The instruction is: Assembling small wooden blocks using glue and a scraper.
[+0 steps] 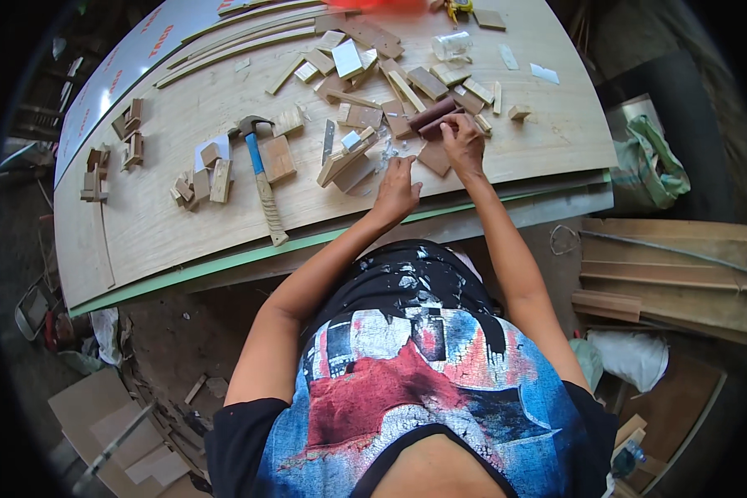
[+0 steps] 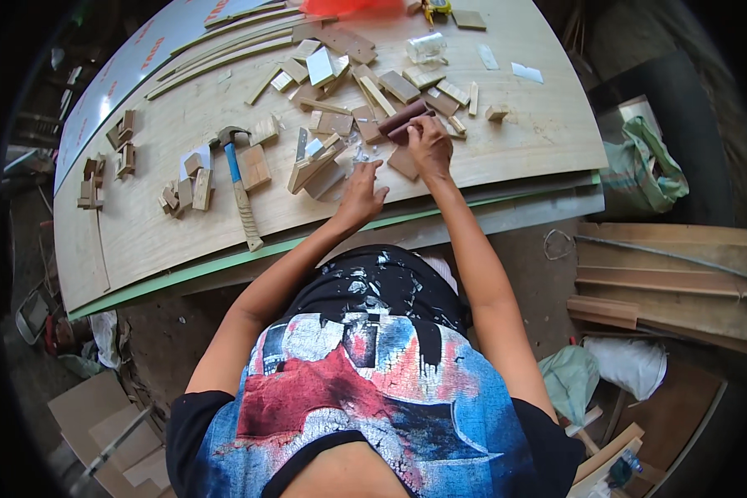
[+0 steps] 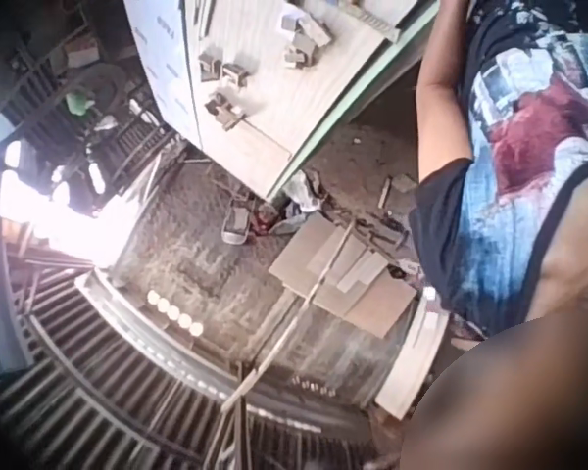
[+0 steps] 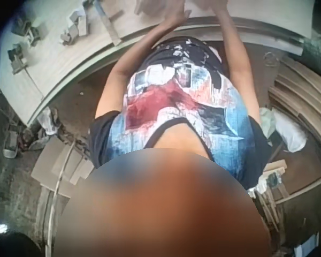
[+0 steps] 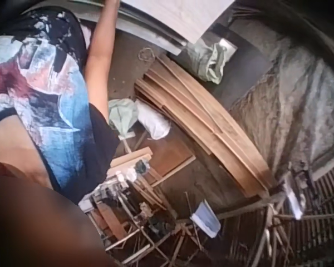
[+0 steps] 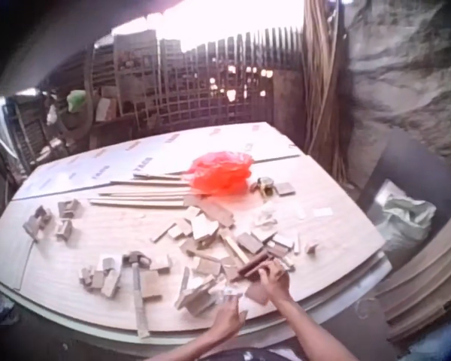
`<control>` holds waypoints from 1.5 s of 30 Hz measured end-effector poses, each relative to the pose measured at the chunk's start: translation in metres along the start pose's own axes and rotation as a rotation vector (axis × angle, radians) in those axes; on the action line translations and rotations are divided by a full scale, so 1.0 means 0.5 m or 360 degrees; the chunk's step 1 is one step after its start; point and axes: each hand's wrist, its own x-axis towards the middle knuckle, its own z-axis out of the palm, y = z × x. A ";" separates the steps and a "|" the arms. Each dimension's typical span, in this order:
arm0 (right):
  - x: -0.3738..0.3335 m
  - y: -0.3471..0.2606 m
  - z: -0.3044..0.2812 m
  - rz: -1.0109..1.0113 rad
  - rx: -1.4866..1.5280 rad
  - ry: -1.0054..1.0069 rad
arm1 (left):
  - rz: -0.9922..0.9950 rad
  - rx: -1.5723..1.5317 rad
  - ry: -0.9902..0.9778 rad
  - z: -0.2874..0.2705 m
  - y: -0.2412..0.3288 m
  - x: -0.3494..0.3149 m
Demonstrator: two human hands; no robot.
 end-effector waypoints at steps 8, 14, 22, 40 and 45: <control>0.115 0.033 0.014 -0.0158 -0.0389 -0.0349 | -0.0465 -0.0768 -0.0001 0.072 0.019 0.054; 0.135 0.028 0.054 -0.0086 -0.0454 -0.0595 | -0.0453 -0.0680 0.0095 0.092 0.008 0.054; 0.160 0.029 0.059 -0.0188 -0.0629 -0.0514 | -0.0582 -0.0813 0.0104 -0.009 0.078 0.075; 0.216 -0.057 0.216 -0.0258 -0.0165 -0.0581 | -0.0644 -0.0660 0.0545 -0.239 -0.110 0.268; 0.253 -0.077 0.265 -0.0342 -0.0157 -0.0356 | -0.0850 -0.0430 0.0508 -0.207 -0.202 0.319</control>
